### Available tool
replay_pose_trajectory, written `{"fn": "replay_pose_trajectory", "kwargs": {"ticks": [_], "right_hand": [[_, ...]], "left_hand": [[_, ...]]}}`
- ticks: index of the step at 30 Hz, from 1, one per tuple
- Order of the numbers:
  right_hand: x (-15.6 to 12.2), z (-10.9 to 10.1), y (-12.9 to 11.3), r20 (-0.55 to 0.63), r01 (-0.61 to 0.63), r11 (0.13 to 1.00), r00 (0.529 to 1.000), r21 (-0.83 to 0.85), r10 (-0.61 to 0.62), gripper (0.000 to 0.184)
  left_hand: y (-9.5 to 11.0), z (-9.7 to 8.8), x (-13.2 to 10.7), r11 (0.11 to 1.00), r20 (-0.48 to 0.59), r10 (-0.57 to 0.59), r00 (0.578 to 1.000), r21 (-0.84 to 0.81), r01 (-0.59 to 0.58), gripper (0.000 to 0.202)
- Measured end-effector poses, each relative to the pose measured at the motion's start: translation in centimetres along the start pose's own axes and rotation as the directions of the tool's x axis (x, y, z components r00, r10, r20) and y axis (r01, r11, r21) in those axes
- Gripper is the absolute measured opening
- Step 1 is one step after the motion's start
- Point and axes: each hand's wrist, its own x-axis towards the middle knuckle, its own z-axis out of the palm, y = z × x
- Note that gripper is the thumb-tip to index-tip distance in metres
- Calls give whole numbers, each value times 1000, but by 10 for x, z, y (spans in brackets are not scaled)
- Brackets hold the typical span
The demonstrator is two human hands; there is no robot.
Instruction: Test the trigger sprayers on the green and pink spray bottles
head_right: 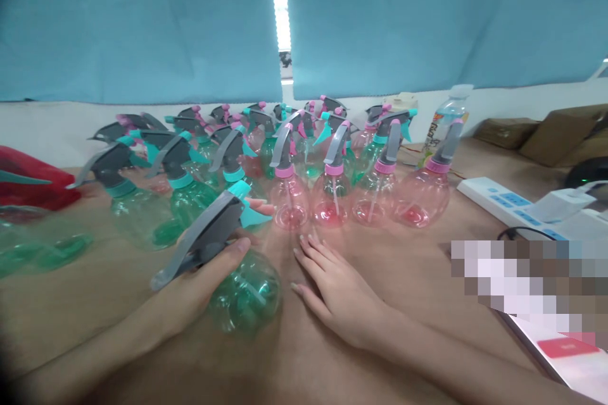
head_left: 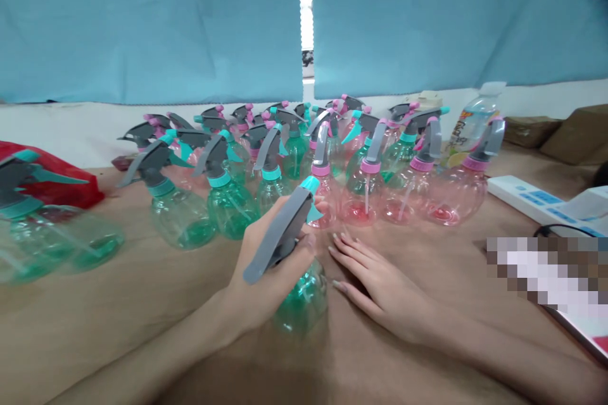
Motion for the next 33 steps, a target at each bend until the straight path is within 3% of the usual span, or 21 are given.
{"fn": "replay_pose_trajectory", "kwargs": {"ticks": [5,11,15,22,26,30,33], "right_hand": [[0,1,0,-6,-2,1000,1000,9,2,53],[1,0,0,0,3,1000,1000,4,-3,54],[1,-2,-1,19,3,1000,1000,-9,-3,55],[1,-2,-1,29,-1,1000,1000,-7,1,55],[2,-2,-1,26,-5,1000,1000,-11,5,55],[2,-1,-1,24,-6,1000,1000,-5,6,54],[1,-1,-1,5,-3,1000,1000,11,3,54]], "left_hand": [[3,0,1,1000,-10,15,1000,10,-15,12],[1,-4,-1,997,72,4,997,-78,1,7],[3,-6,0,995,75,0,997,-103,8,10],[9,-9,0,999,35,-29,999,16,29,8],[5,-8,-1,998,24,-53,998,-26,53,6],[-1,-5,-2,999,2,-36,999,-31,36,21],[-2,-3,-3,999,3,-38,999,-3,38,16]]}}
